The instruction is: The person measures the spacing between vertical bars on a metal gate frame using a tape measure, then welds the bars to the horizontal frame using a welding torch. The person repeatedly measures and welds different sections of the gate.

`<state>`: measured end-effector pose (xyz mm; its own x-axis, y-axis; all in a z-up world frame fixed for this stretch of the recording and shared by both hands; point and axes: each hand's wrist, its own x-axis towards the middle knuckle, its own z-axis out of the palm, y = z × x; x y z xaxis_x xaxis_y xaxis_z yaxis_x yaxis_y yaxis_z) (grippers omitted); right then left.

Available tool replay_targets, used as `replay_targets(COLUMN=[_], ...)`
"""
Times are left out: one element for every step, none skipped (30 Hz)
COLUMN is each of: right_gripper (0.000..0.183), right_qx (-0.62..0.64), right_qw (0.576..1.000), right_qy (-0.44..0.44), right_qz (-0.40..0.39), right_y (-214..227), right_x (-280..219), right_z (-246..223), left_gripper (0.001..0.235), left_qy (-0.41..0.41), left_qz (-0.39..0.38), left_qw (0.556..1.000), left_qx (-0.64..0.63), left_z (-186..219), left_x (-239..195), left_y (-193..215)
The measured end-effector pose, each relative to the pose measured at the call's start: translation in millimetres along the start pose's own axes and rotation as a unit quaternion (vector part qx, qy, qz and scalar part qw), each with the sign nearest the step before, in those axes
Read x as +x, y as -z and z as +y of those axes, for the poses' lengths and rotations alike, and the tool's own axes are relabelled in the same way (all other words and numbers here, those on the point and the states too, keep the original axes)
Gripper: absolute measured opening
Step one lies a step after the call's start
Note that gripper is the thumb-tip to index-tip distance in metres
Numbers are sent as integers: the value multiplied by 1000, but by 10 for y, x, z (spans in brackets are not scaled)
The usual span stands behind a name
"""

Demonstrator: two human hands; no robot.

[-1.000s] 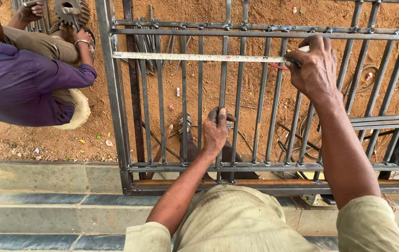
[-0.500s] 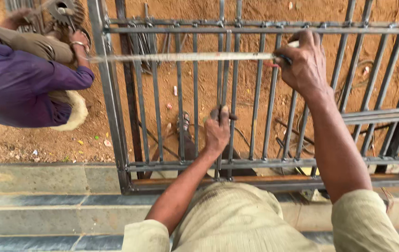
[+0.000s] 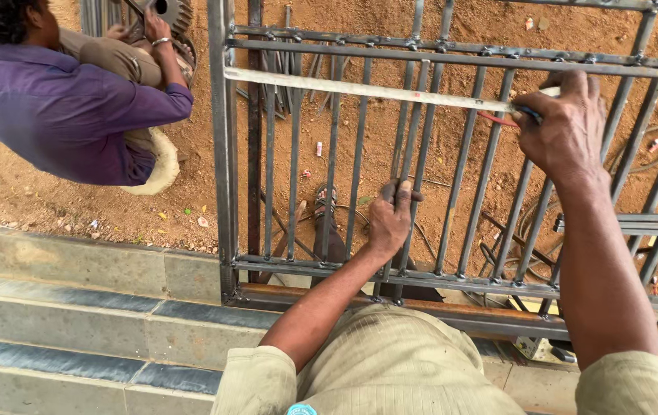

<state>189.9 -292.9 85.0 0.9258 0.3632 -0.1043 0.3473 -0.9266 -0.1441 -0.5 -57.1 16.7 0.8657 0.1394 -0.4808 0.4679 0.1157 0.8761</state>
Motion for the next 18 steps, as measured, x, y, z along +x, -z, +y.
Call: replay_targets(right_gripper=[16, 17, 16, 16, 16, 15, 14, 13, 14, 15, 16, 16, 15, 16, 16, 18, 19, 17], right_qx=[2, 4, 6, 7, 9, 9, 13, 16, 12, 8, 5, 8, 7, 7, 6, 5, 2, 5], right_qw=[1000, 1000, 1000, 1000, 1000, 1000, 1000, 1000, 1000, 1000, 1000, 1000, 1000, 1000, 1000, 1000, 1000, 1000], right_qy=[-8, -17, -14, -11, -7, -15, -18, -22, -15, -9, -3, -1, -1, 0, 0, 0, -1, -2], right_qz=[-5, -10, -6, -2, 3, -2, -6, -10, -7, -4, -1, -1, 1, 1, 2, 1, 0, -1], right_y=[-11, -16, -10, -6, 12, 43, 44, 44, 32, 50, 53, 36, 35, 13, 3, -4, -2, -9], right_x=[12, 29, 40, 57, 60, 36, 52, 62, 76, 59, 40, 36, 27, 32, 30, 37, 36, 44], right_z=[-15, -26, -31, -36, -26, -11, -15, -20, -38, -29, -24, -28, -16, -23, -24, -24, -20, -22], left_gripper=[30, 30, 30, 31, 31, 31, 32, 32, 33, 35, 36, 38, 39, 41, 41, 42, 42, 41], left_qy=[-13, -26, -43, -60, -78, -42, -7, 28, 23, 18, 13, -9, -33, -56, -55, -55, -53, -36], left_qz=[-1, -3, -7, -11, -14, -13, -7, -1, -1, 0, -1, 6, 8, 11, 9, 8, 5, 6], left_qw=[1000, 999, 998, 997, 995, 998, 999, 999, 1000, 1000, 1000, 1000, 999, 998, 998, 998, 999, 999], left_qx=[-19, -39, -46, -53, -61, -48, -32, -17, -11, -6, 1, 8, 13, 18, 16, 13, 9, 15], left_z=[-4, -12, -19, -22, -17, -4, 14, 30, 39, 42, 38, 30, 25, 21, 19, 21, 24, 25], left_x=[-5, -8, -12, -16, -11, -18, -20, -17, -5, 12, 15, 4, -2, -3, -3, -3, -8, -4], left_y=[1, 2, 5, 14, 10, -9, -10, -7, 10, -4, -10, -5, -18, -15, -9, -6, -13, -11])
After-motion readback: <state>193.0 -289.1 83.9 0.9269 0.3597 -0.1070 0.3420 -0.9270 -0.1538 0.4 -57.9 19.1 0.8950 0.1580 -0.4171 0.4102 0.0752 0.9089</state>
